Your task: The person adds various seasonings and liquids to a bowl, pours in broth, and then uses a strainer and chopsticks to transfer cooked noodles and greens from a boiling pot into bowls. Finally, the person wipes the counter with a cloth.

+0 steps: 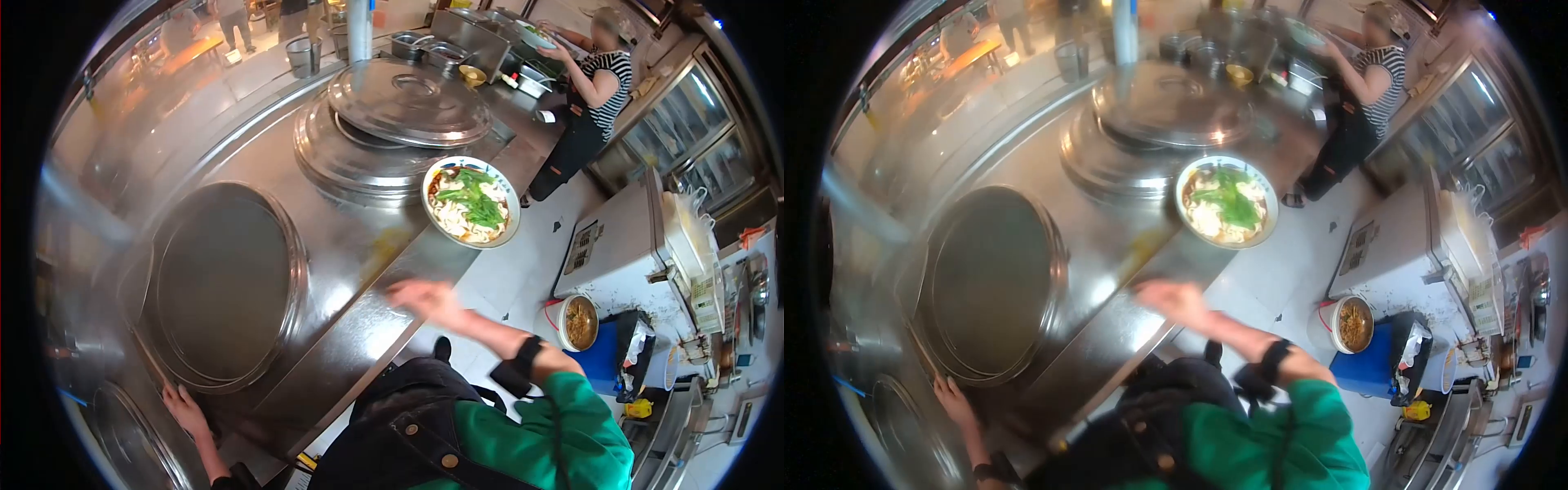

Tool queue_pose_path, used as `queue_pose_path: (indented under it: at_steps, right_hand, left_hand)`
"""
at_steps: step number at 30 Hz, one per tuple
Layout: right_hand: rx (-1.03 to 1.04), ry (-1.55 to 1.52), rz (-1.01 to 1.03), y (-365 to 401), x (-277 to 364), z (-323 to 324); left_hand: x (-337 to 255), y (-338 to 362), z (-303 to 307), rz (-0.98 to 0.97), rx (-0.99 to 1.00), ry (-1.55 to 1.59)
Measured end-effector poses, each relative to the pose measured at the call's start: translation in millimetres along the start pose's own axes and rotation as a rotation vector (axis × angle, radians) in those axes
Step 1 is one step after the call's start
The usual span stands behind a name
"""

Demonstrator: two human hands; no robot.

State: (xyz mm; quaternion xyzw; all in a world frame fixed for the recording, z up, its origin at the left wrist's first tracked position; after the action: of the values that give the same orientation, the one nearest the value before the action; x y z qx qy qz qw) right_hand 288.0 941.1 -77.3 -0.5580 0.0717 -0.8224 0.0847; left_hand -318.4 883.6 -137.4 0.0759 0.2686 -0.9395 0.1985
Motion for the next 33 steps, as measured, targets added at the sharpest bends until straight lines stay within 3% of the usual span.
queue_pose_path:
  at_steps: [1,2,3,4,5,6,8,12,14,16,18,20,22,25,28,30,32,33]
  right_hand:
    - [-0.157,-0.099,-0.195,6.6,-23.1,56.1]
    - [-0.402,-0.202,-0.388,16.1,-25.9,105.2]
    - [-0.517,0.093,-0.443,28.3,-55.0,156.6]
    - [-0.656,-0.029,-0.457,38.4,-85.0,196.3]
    - [-0.710,-0.095,-0.528,34.5,-98.1,222.4]
    - [-0.767,-0.151,-0.603,30.3,-106.6,241.8]
    - [-0.653,-0.203,-0.611,10.7,-129.5,253.9]
    - [-0.338,-0.280,-0.656,-21.9,-169.5,254.1]
    - [-0.255,-0.333,-0.702,-33.3,-176.3,246.7]
    - [-0.183,-0.325,-0.765,-37.0,-208.2,241.9]
    - [-0.170,-0.296,-0.780,-37.8,-223.2,243.0]
    - [-0.195,-0.386,-0.730,-41.7,-207.4,245.5]
    - [-0.204,-0.478,-0.680,-47.5,-203.2,259.3]
    - [-0.122,-0.504,-0.663,-60.2,-216.5,278.6]
    - [-0.170,-0.552,-0.783,-70.6,-212.6,326.9]
    - [-0.188,-0.556,-0.738,-82.0,-218.6,366.2]
    - [-0.284,-0.491,-0.727,-91.8,-229.3,408.0]
    - [-0.286,-0.489,-0.727,-97.4,-234.9,424.7]
  left_hand:
    - [-3.4,-6.1,-17.6,-0.018,0.019,0.179]
    - [-34.2,-11.2,-35.3,0.049,0.141,0.580]
    - [-114.1,-25.6,-25.2,-0.364,0.072,0.187]
    - [-165.2,-9.6,-31.6,0.124,0.408,0.581]
    - [-230.0,-3.9,-39.9,0.134,0.470,0.780]
    - [-328.3,11.3,-9.7,0.196,0.615,1.077]
    - [-441.3,50.5,-27.6,0.379,0.928,1.188]
    - [-583.3,118.6,-88.0,0.398,1.074,1.364]
    - [-613.8,130.6,-115.4,0.410,1.096,1.378]
    - [-630.7,148.5,-146.5,0.699,1.188,1.552]
    - [-643.5,149.5,-133.1,0.648,1.182,1.486]
    - [-644.3,149.1,-124.4,0.732,1.096,1.357]
    - [-654.3,149.3,-118.1,0.813,0.948,1.423]
    - [-670.3,150.0,-129.8,0.722,1.022,1.360]
    - [-737.8,141.8,-107.5,0.722,1.039,1.352]
    - [-788.4,136.8,-110.4,0.743,1.004,1.373]
    - [-824.5,138.4,-126.2,0.802,1.117,1.362]
    - [-845.6,134.8,-141.3,0.645,1.192,1.413]
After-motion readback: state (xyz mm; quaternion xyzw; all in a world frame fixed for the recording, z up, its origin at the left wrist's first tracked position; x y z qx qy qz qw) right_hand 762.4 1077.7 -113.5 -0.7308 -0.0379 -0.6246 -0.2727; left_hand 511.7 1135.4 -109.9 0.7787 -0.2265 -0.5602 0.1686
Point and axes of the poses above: each hand's wrist, its own y-axis away from the middle knuckle, its own z-axis out of the back of the hand, x = y × z, the point moved 6 cm from there along -y, towards the middle knuckle, and after that the axes turned 11 degrees about -x, right-handed, at the moved point
